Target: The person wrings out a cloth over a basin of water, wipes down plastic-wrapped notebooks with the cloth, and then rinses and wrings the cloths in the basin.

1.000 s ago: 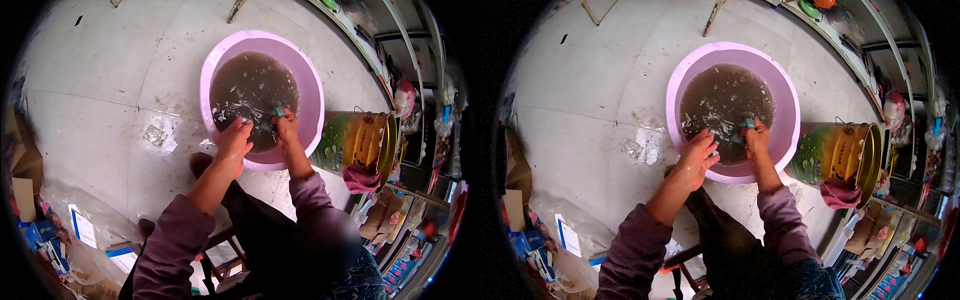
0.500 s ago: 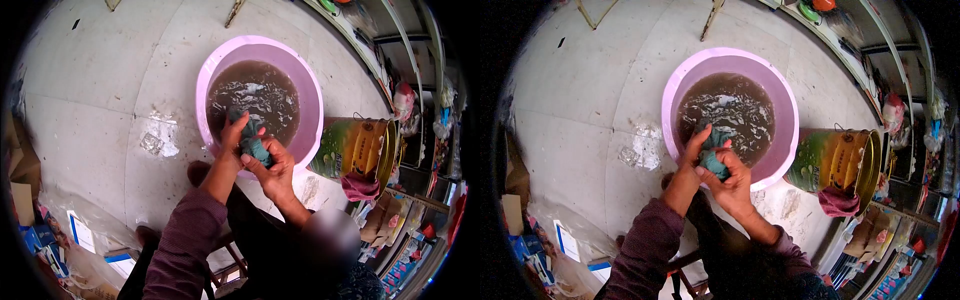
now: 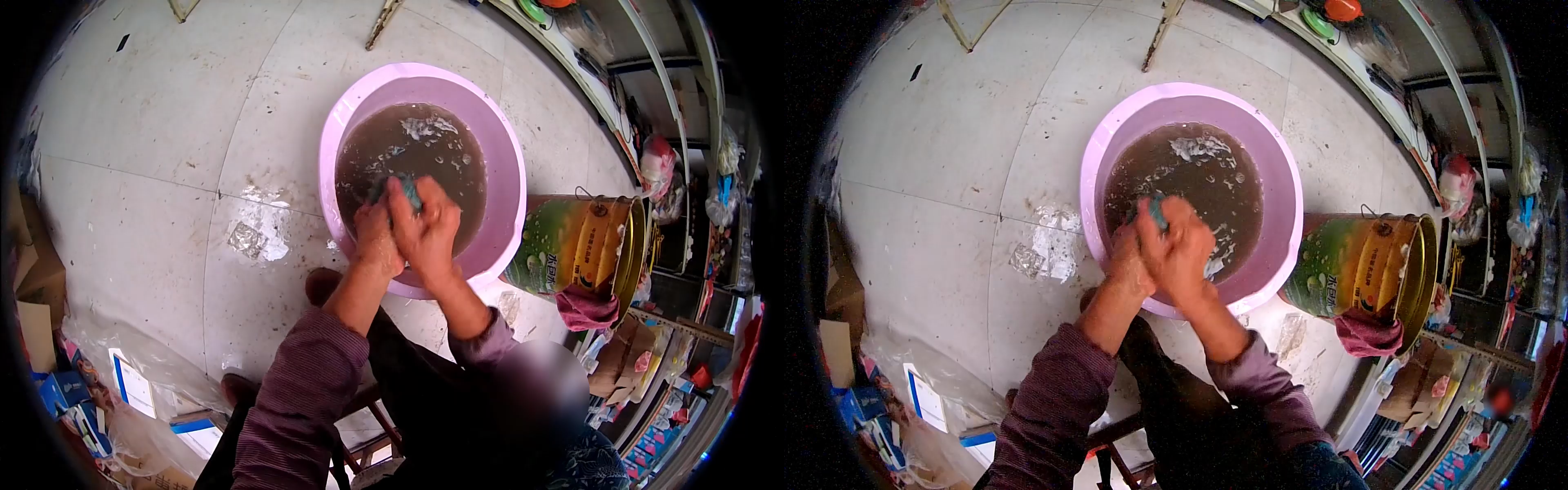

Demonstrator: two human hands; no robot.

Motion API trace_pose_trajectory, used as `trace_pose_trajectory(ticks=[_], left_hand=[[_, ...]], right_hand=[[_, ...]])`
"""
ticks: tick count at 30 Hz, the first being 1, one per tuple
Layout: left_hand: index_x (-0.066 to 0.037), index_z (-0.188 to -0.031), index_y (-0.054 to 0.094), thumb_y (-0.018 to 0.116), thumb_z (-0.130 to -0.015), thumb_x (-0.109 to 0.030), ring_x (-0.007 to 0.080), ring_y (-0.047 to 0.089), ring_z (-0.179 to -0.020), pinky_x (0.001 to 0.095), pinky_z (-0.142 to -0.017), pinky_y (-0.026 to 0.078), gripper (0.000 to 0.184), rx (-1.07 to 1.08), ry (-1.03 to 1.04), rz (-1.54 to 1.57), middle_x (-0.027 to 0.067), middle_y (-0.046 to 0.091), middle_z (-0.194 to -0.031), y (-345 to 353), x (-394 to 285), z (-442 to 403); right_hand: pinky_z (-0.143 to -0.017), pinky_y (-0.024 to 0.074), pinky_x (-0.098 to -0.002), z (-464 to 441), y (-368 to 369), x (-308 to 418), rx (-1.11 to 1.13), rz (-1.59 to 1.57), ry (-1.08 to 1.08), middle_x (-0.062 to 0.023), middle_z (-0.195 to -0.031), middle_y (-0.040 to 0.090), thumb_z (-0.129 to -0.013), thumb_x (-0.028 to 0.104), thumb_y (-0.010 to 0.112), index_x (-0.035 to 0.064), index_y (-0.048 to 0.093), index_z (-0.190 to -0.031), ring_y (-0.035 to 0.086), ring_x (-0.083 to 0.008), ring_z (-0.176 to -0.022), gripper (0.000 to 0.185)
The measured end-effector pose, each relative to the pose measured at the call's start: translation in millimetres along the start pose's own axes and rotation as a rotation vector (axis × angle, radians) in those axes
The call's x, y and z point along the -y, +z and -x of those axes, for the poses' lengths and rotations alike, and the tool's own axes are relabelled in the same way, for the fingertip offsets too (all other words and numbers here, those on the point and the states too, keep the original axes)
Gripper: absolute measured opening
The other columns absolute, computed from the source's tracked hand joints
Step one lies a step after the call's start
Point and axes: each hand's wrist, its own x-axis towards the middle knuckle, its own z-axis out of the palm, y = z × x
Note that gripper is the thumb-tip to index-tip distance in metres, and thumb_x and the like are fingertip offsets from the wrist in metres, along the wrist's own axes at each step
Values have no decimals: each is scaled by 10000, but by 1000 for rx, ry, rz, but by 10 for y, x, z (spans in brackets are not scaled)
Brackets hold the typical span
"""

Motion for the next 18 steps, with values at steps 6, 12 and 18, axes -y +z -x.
trace_pose_trajectory(ticks=[6, 12, 18], left_hand=[[-21, -1058, 596, 600, -897, -286, 134, 574, -885, 292, -755, 475, 310, -129, 134, -233, 48, 604, -1014, 310, -89, 182], [-54, -1122, 554, 517, -913, -437, 163, 572, -981, 321, -837, 474, 438, -45, 7, -157, 55, 580, -1094, 424, -170, 256], [-68, -1168, 525, 393, -921, -565, 198, 574, -1022, 354, -867, 480, 570, 16, -64, -113, 65, 567, -1139, 549, -171, 269]], right_hand=[[-488, 349, -255, -253, 99, -362, -36, -191, 380, -9, -554, 452, -824, 132, 665, 35, 500, -637, 398, -81, -541, 267], [-898, 436, -310, -238, -97, -409, 57, -819, 867, -143, -1208, 511, -843, 256, 667, 25, 429, -1297, 530, -193, -1044, 563], [-892, 477, -330, -159, -263, -227, 250, -1363, 806, -159, -1167, 562, -861, 181, 604, 3, 460, -1279, 578, -223, -1015, 477]])
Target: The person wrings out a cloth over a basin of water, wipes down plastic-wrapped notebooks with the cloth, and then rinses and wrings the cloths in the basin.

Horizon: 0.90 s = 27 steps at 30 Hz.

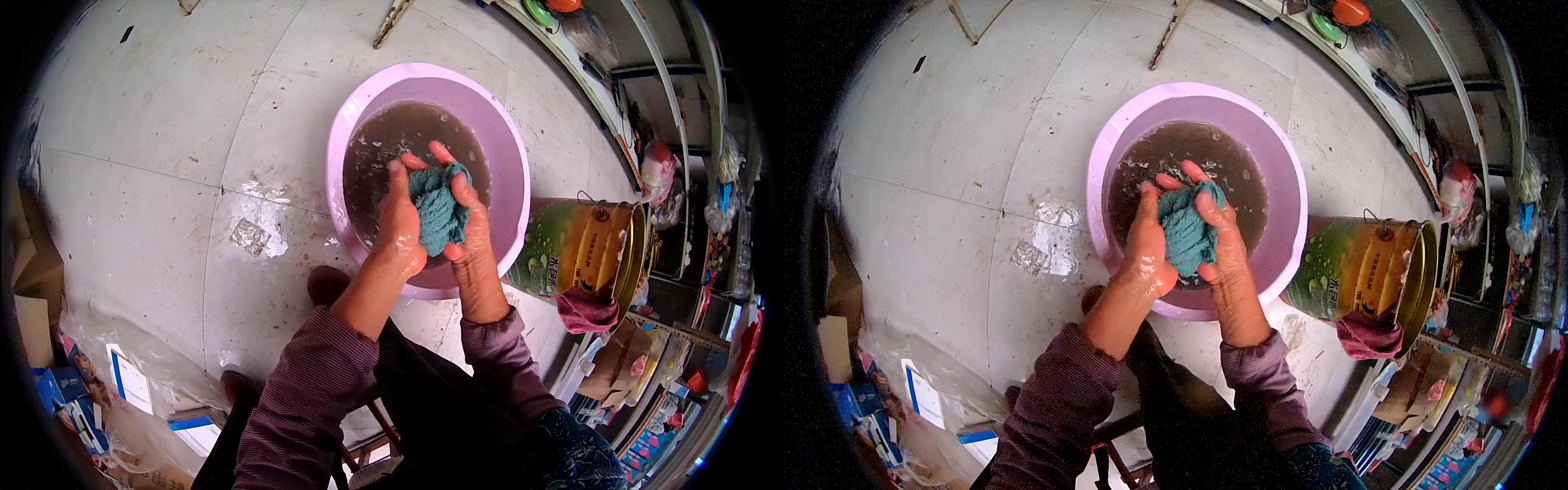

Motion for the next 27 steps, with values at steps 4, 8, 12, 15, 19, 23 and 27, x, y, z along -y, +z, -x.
trace_pose_trajectory(ticks=[4, 8, 12, 15, 19, 23, 27], left_hand=[[-28, -1084, 587, 501, -918, -469, 160, 589, -909, 315, -790, 481, 479, -92, 75, -125, 66, 598, -1018, 100, 25, -11], [-5, -1044, 610, 515, -922, -414, 164, 591, -872, 296, -775, 474, 437, -28, 178, -186, 67, 596, -1008, 41, 37, 16], [5, -1024, 636, 504, -933, -347, 149, 569, -801, 288, -716, 453, 387, -171, 289, -420, 69, 615, -919, -36, 100, 6], [24, -991, 649, 498, -939, -339, 137, 551, -740, 292, -669, 443, 397, -213, 398, -605, 75, 622, -821, -73, 165, -48], [46, -919, 662, 493, -944, -336, 129, 538, -657, 301, -612, 443, 419, -250, 553, -843, 81, 609, -684, -70, 185, -25], [-13, -886, 681, 449, -929, -407, 373, 637, -701, 425, -632, 489, 459, -270, 589, -999, 211, 641, -739, -165, 244, -66], [-45, -850, 695, 440, -928, -414, 395, 623, -647, 453, -581, 490, 456, -277, 718, -1159, 199, 636, -698, -223, 272, -102]], right_hand=[[-828, 500, -317, 25, 136, 55, -100, 265, -97, -156, -1014, 636, -797, 90, 654, -7, 582, -1093, 622, -222, -905, 320], [-636, 489, -257, 37, 239, 10, -308, 505, -129, -65, -791, 642, -779, 113, 698, 20, 633, -888, 601, -142, -684, 157], [-539, 440, -241, 30, 322, -44, -364, 458, -160, -14, -730, 599, -825, 120, 682, 36, 618, -813, 537, -98, -607, 107], [-525, 425, -240, -16, 263, -83, -415, 470, -183, -8, -714, 590, -837, 147, 674, 42, 611, -793, 520, -93, -594, 130], [-513, 401, -243, -49, 203, -121, -430, 434, -188, 6, -688, 564, -845, 167, 667, 54, 597, -757, 484, -85, -571, 160], [-496, 360, -245, -75, 158, -139, -528, 499, -187, 27, -647, 517, -841, 175, 672, 72, 566, -700, 434, -78, -547, 205], [-489, 346, -248, -129, 37, -194, -575, 478, -181, 36, -618, 490, -834, 161, 674, 81, 552, -667, 418, -75, -538, 222]])
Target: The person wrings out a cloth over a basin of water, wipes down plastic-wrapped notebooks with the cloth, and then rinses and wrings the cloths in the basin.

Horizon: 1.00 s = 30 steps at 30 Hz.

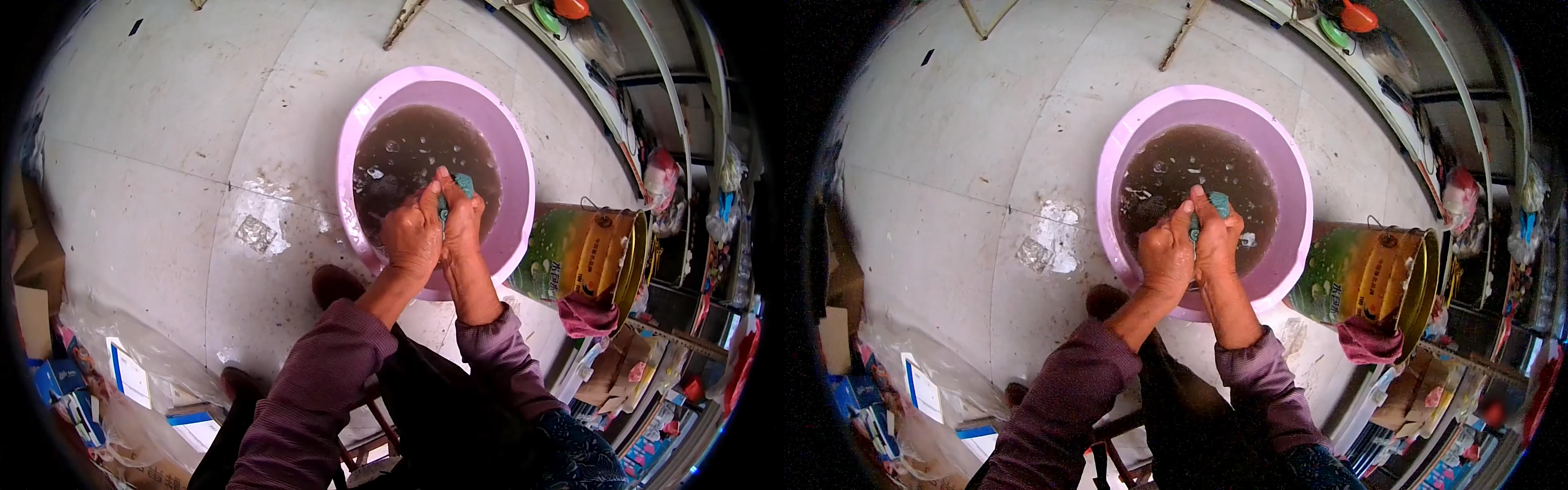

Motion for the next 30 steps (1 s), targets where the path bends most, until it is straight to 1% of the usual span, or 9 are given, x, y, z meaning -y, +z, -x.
trace_pose_trajectory(ticks=[5, 10, 11, 14, 16, 18, 23, 26, 30], left_hand=[[-39, -807, 700, 435, -928, -414, 393, 623, -624, 464, -566, 491, 475, -1, 57, -190, 202, 630, -673, 16, 120, -34], [23, -946, 625, 363, -947, -464, 440, 612, -777, 499, -694, 482, 552, 109, 92, 61, 263, 629, -796, -68, -45, -61], [47, -1080, 559, 340, -945, -500, 464, 549, -983, 502, -846, 426, 604, 324, -60, 102, 306, 602, -947, -265, -299, -53], [70, -1221, 478, 328, -936, -533, 459, 450, -1150, 466, -983, 340, 683, 440, 52, 316, 308, 538, -1144, -243, -109, -231], [89, -1359, 306, 300, -909, -615, 406, 315, -1289, 425, -1086, 213, 836, 159, -102, 108, 299, 353, -1363, -127, 82, -237], [55, -1399, 233, 363, -909, -597, 311, 285, -1333, 416, -1084, 240, 826, 307, -402, 530, 234, 310, -1414, -683, -387, -159], [112, -1369, 223, 437, -916, -522, 326, 387, -1275, 417, -1066, 303, 807, 437, -542, 916, 270, 357, -1370, -1133, -597, -102], [112, -1362, 243, 448, -921, -497, 330, 393, -1270, 404, -1056, 322, 780, 332, -454, 857, 260, 371, -1364, -1435, -780, -9], [91, -1323, 336, 416, -924, -516, 278, 448, -1226, 423, -1032, 347, 731, 358, -384, 936, 207, 455, -1315, -2043, -1051, 245]], right_hand=[[-496, 363, -246, 48, 70, 53, -45, -17, 46, 21, -627, 516, -827, 137, 674, 82, 561, -666, 444, -84, -544, 205], [-568, 480, -265, 33, -55, 169, 120, -149, 34, -37, -721, 611, -808, 129, 690, 38, 604, -783, 568, -126, -606, 127], [-574, 485, -266, -4, -120, 221, 147, -157, 51, -46, -729, 617, -806, 126, 690, 35, 608, -786, 576, -133, -611, 125], [-576, 505, -286, -123, -196, 282, 190, -200, 74, -74, -747, 634, -811, 106, 678, 29, 617, -810, 599, -159, -612, 98], [-572, 519, -304, -236, -240, 208, -187, -81, -178, -90, -753, 638, -816, 83, 666, 20, 615, -828, 612, -177, -612, 82], [-567, 530, -306, -175, -279, 294, -113, -300, -210, -96, -750, 637, -824, 46, 642, 4, 608, -845, 616, -183, -616, 57], [-597, 539, -326, -21, 14, 453, -20, -383, -25, -101, -770, 644, -836, 99, 635, 7, 619, -819, 629, -206, -665, 95], [-640, 540, -348, 426, 380, 834, 223, -482, 227, -100, -792, 648, -840, 159, 632, 5, 623, -829, 635, -214, -692, 154], [-686, 538, -348, 1008, 915, 1127, 585, -487, 233, -121, -852, 647, -837, 157, 635, -4, 604, -904, 634, -222, -731, 177]])
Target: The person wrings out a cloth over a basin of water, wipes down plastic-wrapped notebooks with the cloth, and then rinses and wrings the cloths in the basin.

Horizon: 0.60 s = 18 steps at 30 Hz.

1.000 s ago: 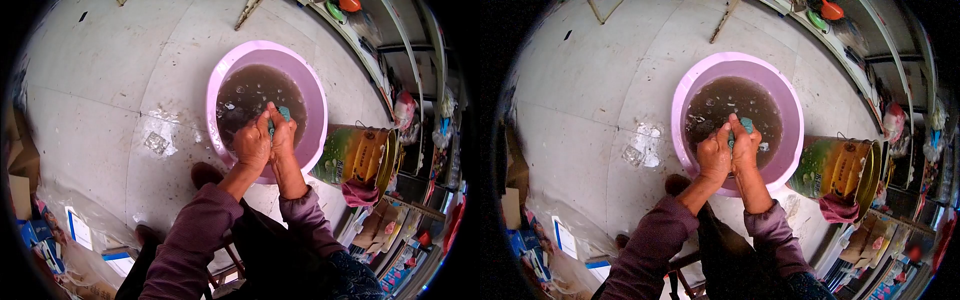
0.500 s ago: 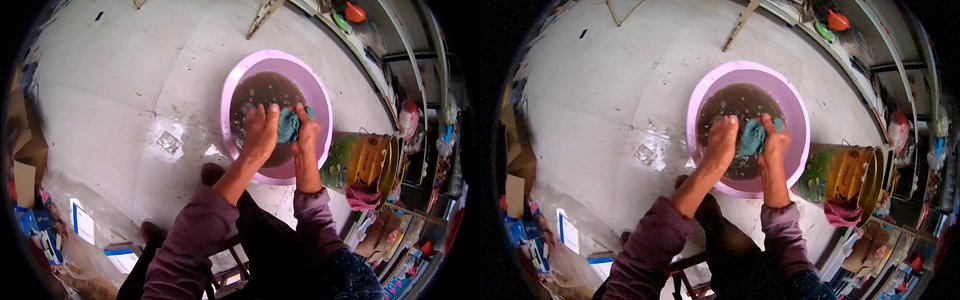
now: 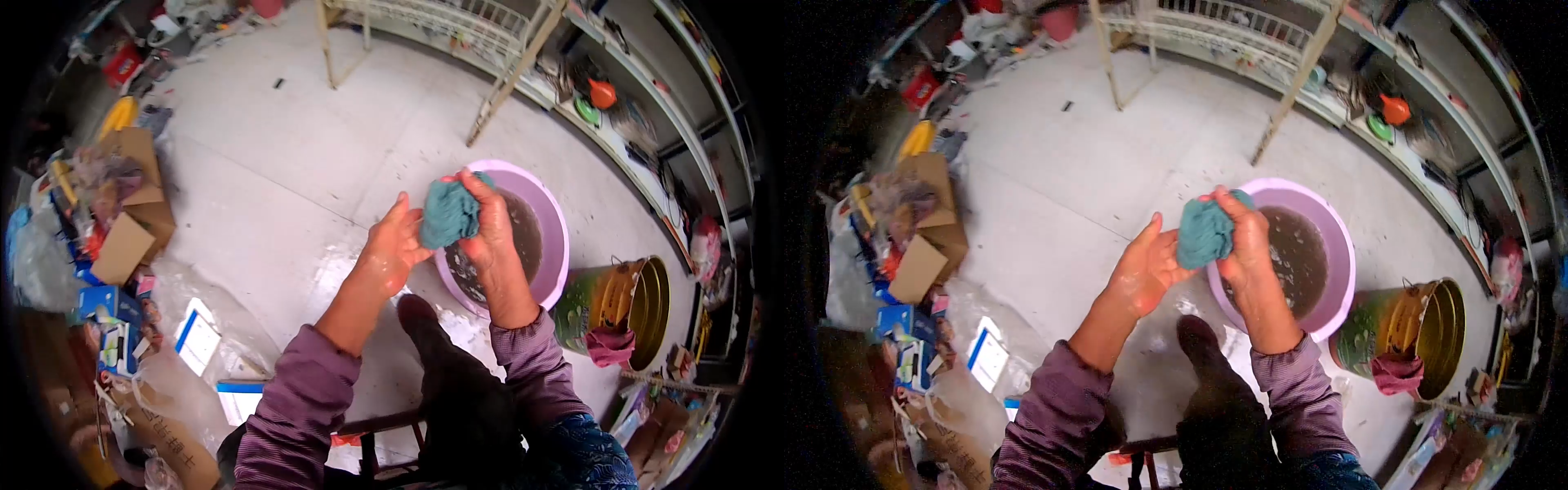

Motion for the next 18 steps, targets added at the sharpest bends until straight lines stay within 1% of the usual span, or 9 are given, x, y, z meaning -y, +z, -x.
trace_pose_trajectory(ticks=[6, 9, 10, 12, 13, 14, 16, 17, 18], left_hand=[[47, -1305, 375, 426, -899, -570, 269, 517, -1146, 463, -968, 416, 740, 123, 196, 12, 160, 519, -1244, 81, -666, 1411], [-64, -1271, 419, 512, -900, -463, 298, 512, -1150, 519, -952, 419, 553, 36, 334, 64, 131, 515, -1249, 21, -673, 2002], [-64, -1271, 419, 512, -900, -463, 298, 512, -1150, 519, -952, 419, 553, 27, 368, 62, 131, 515, -1249, -22, -640, 2152], [-76, -1270, 423, 505, -917, -375, 300, 512, -1145, 517, -955, 418, 470, 14, 399, 111, 118, 512, -1258, -115, -550, 2415], [-76, -1270, 423, 505, -917, -375, 300, 512, -1145, 517, -955, 418, 470, 10, 415, 115, 118, 512, -1258, -171, -509, 2497], [-72, -1275, 423, 483, -927, -341, 301, 507, -1149, 517, -963, 412, 444, -10, 489, 195, 121, 511, -1258, -236, -459, 2574], [-69, -1279, 423, 460, -936, -308, 302, 502, -1154, 517, -971, 406, 420, -40, 576, 286, 123, 511, -1258, -429, -398, 2668], [-63, -1303, 403, 434, -942, -300, 294, 478, -1178, 517, -994, 379, 433, -36, 670, 351, 124, 487, -1283, -535, -393, 2699], [-58, -1327, 383, 407, -948, -293, 286, 454, -1201, 518, -1017, 351, 446, -36, 762, 411, 124, 462, -1308, -633, -391, 2737]], right_hand=[[-686, 521, -309, 713, 1228, -74, 507, 369, 47, -98, -847, 644, -823, 181, 670, -8, 603, -901, 618, -170, -760, 215], [-666, 497, -268, 1087, 1609, -276, 717, 610, -3, -82, -858, 656, -831, 228, 676, -3, 636, -1028, 601, -139, -729, 306], [-666, 497, -268, 1235, 1711, -314, 754, 611, -3, -82, -858, 656, -831, 228, 676, -3, 636, -1028, 601, -139, -729, 306], [-749, 499, -261, 1564, 1846, -396, 813, 811, -49, -91, -930, 656, -846, 233, 671, 21, 629, -1123, 613, -124, -819, 351], [-817, 482, -283, 1679, 1876, -457, 800, 870, -43, -120, -1030, 646, -836, 216, 680, 55, 624, -1158, 603, -155, -927, 364], [-817, 482, -283, 1771, 1861, -550, 814, 877, -36, -120, -1030, 646, -836, 216, 680, 55, 624, -1158, 603, -155, -927, 364], [-865, 462, -311, 1922, 1773, -786, 881, 1017, -848, -164, -1114, 622, -826, 201, 680, 66, 640, -1133, 582, -196, -1024, 337], [-908, 440, -335, 2092, 1721, -837, 891, 1025, -815, -172, -1175, 595, -777, 154, 712, 75, 647, -1117, 558, -251, -1093, 355], [-908, 440, -335, 2206, 1635, -914, 909, 1025, -801, -172, -1175, 595, -777, 154, 712, 75, 647, -1117, 558, -251, -1093, 355]])
